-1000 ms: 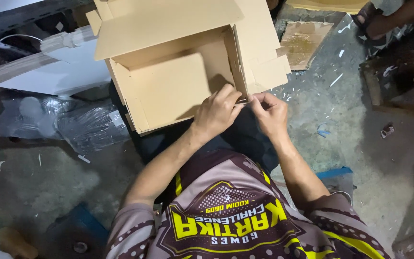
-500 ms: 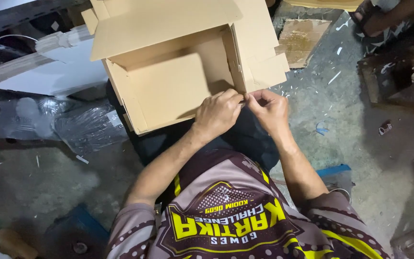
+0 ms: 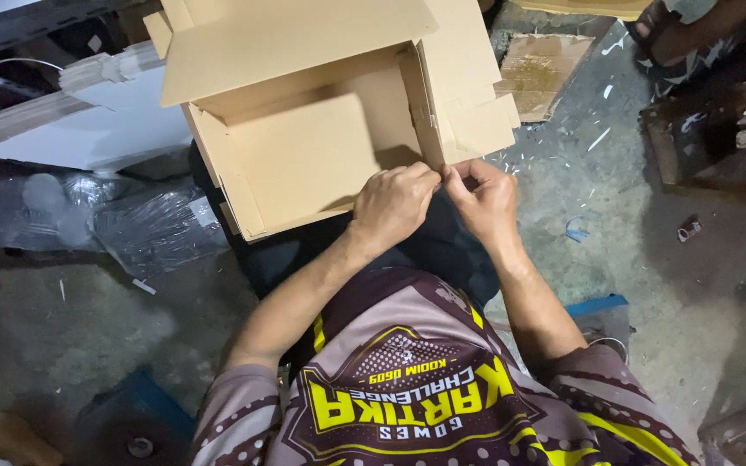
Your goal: Assembling a cardboard box from a flat template and inserting a white liner.
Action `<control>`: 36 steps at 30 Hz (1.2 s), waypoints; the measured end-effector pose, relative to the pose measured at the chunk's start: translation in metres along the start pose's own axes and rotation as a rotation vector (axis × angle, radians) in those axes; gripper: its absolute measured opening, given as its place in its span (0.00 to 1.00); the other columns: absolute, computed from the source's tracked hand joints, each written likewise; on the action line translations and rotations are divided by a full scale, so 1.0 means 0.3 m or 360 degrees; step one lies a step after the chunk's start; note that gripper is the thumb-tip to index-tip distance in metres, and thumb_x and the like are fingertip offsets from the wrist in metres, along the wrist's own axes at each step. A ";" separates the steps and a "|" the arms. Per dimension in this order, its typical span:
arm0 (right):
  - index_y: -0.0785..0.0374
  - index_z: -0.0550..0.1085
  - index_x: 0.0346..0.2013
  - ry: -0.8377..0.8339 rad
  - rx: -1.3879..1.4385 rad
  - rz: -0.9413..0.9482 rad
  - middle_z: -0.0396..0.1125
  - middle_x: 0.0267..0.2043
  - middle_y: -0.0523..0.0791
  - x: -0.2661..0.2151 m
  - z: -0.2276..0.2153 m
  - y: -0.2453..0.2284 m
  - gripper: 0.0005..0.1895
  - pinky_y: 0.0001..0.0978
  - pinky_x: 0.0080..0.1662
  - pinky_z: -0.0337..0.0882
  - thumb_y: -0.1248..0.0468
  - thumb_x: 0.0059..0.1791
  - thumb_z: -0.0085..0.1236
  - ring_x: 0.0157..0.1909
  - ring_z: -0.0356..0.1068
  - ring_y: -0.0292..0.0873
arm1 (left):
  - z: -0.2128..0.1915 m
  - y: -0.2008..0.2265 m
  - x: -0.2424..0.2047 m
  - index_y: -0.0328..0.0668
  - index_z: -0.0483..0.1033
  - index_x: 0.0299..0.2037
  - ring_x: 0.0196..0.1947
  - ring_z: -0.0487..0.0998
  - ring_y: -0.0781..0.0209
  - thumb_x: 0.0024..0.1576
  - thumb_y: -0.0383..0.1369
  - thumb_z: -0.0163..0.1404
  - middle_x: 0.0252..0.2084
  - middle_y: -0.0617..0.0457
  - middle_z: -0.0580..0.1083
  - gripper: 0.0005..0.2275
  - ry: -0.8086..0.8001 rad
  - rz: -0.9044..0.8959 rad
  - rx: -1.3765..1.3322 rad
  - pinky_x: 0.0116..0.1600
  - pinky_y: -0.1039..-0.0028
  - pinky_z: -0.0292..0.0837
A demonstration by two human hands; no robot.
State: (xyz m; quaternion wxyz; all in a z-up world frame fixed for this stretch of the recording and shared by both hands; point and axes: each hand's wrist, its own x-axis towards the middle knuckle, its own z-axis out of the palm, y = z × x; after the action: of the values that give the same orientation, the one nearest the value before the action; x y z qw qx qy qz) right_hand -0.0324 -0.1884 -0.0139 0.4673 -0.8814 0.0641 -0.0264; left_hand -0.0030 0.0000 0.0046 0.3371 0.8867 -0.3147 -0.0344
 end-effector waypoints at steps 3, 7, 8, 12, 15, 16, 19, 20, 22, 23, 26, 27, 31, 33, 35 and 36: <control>0.61 0.83 0.33 -0.0021 0.0005 0.0000 0.69 0.18 0.49 0.003 -0.001 0.003 0.04 0.30 0.29 0.64 0.65 0.50 0.65 0.22 0.66 0.40 | 0.009 -0.012 -0.005 0.44 0.80 0.41 0.32 0.83 0.49 0.61 0.27 0.46 0.33 0.51 0.76 0.07 0.0008 -0.0016 -0.0083 0.34 0.62 0.79; 0.61 0.82 0.33 -0.0050 -0.0036 -0.0030 0.69 0.19 0.49 0.007 -0.003 0.022 0.05 0.31 0.30 0.65 0.64 0.51 0.64 0.23 0.66 0.40 | -0.018 -0.003 -0.001 0.44 0.80 0.38 0.31 0.82 0.49 0.60 0.26 0.46 0.31 0.51 0.75 0.08 0.0011 -0.0001 -0.0101 0.33 0.62 0.79; 0.61 0.82 0.34 -0.0087 -0.0008 -0.0038 0.70 0.20 0.49 0.016 -0.007 0.018 0.05 0.32 0.31 0.66 0.64 0.52 0.63 0.25 0.68 0.41 | -0.016 -0.005 0.003 0.44 0.79 0.37 0.30 0.82 0.49 0.60 0.26 0.45 0.30 0.51 0.75 0.07 0.0019 0.0011 -0.0084 0.32 0.62 0.79; 0.68 0.81 0.39 -0.0213 0.0038 -0.0176 0.73 0.29 0.58 0.087 -0.034 -0.045 0.11 0.46 0.40 0.71 0.61 0.52 0.64 0.34 0.74 0.56 | 0.001 -0.020 0.005 0.45 0.77 0.34 0.28 0.82 0.49 0.59 0.26 0.46 0.27 0.52 0.73 0.06 0.0064 0.0031 -0.0039 0.30 0.62 0.78; 0.66 0.81 0.44 -0.0072 0.0096 -0.0248 0.74 0.36 0.57 0.200 0.000 0.034 0.12 0.42 0.43 0.74 0.59 0.54 0.67 0.40 0.77 0.54 | -0.047 0.022 0.009 0.45 0.79 0.35 0.29 0.82 0.49 0.60 0.27 0.46 0.28 0.52 0.74 0.07 0.0055 -0.0006 -0.0095 0.32 0.63 0.78; 0.66 0.81 0.44 -0.0060 0.0097 -0.0247 0.74 0.36 0.57 0.238 0.022 0.004 0.12 0.42 0.43 0.74 0.59 0.54 0.67 0.40 0.77 0.54 | -0.017 0.016 0.005 0.45 0.79 0.35 0.29 0.82 0.49 0.60 0.27 0.46 0.28 0.52 0.74 0.07 0.0051 0.0005 -0.0093 0.32 0.63 0.78; 0.63 0.74 0.53 -0.0086 0.0231 -0.0244 0.73 0.51 0.45 0.353 0.089 -0.044 0.17 0.29 0.48 0.75 0.60 0.52 0.62 0.47 0.74 0.38 | 0.041 0.003 0.004 0.44 0.76 0.32 0.28 0.79 0.41 0.61 0.33 0.51 0.30 0.50 0.73 0.06 0.0127 -0.0024 -0.0002 0.30 0.51 0.72; 0.62 0.72 0.56 -0.0083 0.0210 -0.0263 0.72 0.54 0.45 0.387 0.118 -0.029 0.20 0.30 0.49 0.76 0.61 0.51 0.63 0.49 0.74 0.39 | 0.041 0.003 0.005 0.44 0.77 0.32 0.28 0.79 0.39 0.61 0.33 0.52 0.31 0.49 0.74 0.06 0.0117 -0.0047 -0.0013 0.31 0.50 0.72; 0.61 0.71 0.59 -0.0084 0.0190 -0.0293 0.71 0.58 0.46 0.428 0.155 -0.028 0.23 0.30 0.49 0.76 0.61 0.50 0.64 0.51 0.74 0.40 | 0.042 0.001 0.005 0.44 0.77 0.33 0.29 0.79 0.38 0.60 0.33 0.53 0.32 0.49 0.75 0.05 0.0117 -0.0072 -0.0019 0.32 0.50 0.72; 0.63 0.71 0.57 -0.0082 0.0175 -0.0333 0.72 0.55 0.47 0.436 0.163 -0.041 0.20 0.32 0.51 0.76 0.63 0.51 0.62 0.52 0.74 0.42 | 0.045 -0.001 0.005 0.44 0.76 0.32 0.29 0.79 0.38 0.60 0.34 0.52 0.32 0.49 0.74 0.06 0.0111 -0.0079 0.0006 0.32 0.49 0.72; 0.62 0.74 0.53 -0.0059 0.0210 -0.0279 0.75 0.49 0.45 0.439 0.195 -0.043 0.15 0.31 0.51 0.77 0.65 0.51 0.58 0.48 0.75 0.40 | 0.032 -0.006 0.000 0.44 0.78 0.36 0.32 0.79 0.39 0.60 0.35 0.52 0.35 0.49 0.75 0.06 0.0082 -0.0143 -0.0100 0.36 0.49 0.73; 0.60 0.76 0.51 -0.0022 0.0257 -0.0178 0.76 0.45 0.41 0.440 0.202 -0.038 0.13 0.28 0.48 0.77 0.66 0.51 0.57 0.44 0.75 0.35 | 0.024 -0.006 0.003 0.43 0.81 0.40 0.35 0.80 0.40 0.59 0.35 0.53 0.38 0.50 0.77 0.07 0.0051 -0.0185 -0.0235 0.39 0.50 0.73; 0.54 0.78 0.47 -0.0031 0.0162 0.0009 0.77 0.39 0.38 0.432 0.184 -0.084 0.13 0.26 0.40 0.76 0.61 0.48 0.57 0.40 0.76 0.33 | 0.020 -0.099 0.065 0.38 0.81 0.42 0.38 0.81 0.55 0.58 0.27 0.51 0.38 0.47 0.80 0.06 0.0313 0.0022 -0.0792 0.49 0.68 0.73; 0.59 0.77 0.49 -0.0112 0.0202 -0.0098 0.77 0.44 0.43 0.440 0.176 -0.082 0.14 0.29 0.41 0.74 0.64 0.48 0.59 0.40 0.73 0.37 | -0.003 -0.144 0.119 0.39 0.81 0.47 0.46 0.84 0.54 0.58 0.22 0.47 0.46 0.48 0.82 0.12 0.0621 -0.0237 -0.0768 0.53 0.69 0.79; 0.58 0.77 0.48 -0.0084 0.0176 -0.0114 0.77 0.44 0.42 0.446 0.180 -0.073 0.13 0.29 0.43 0.74 0.64 0.48 0.58 0.41 0.74 0.37 | 0.055 -0.247 0.191 0.39 0.73 0.57 0.57 0.78 0.54 0.60 0.25 0.42 0.57 0.46 0.76 0.16 0.0475 -0.0504 -0.0938 0.62 0.69 0.71; 0.58 0.78 0.47 -0.0066 0.0152 -0.0125 0.77 0.43 0.41 0.450 0.187 -0.070 0.13 0.29 0.44 0.74 0.64 0.48 0.56 0.43 0.74 0.36 | 0.083 -0.301 0.224 0.38 0.66 0.67 0.67 0.72 0.53 0.61 0.27 0.38 0.67 0.43 0.71 0.22 0.0320 -0.0779 -0.1104 0.72 0.69 0.63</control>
State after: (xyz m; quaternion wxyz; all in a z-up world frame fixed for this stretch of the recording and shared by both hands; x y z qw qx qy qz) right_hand 0.1090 -0.1493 -0.0298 0.5087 -0.8602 0.0184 -0.0296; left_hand 0.0923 -0.0014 -0.0603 0.6258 0.7684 -0.0307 -0.1304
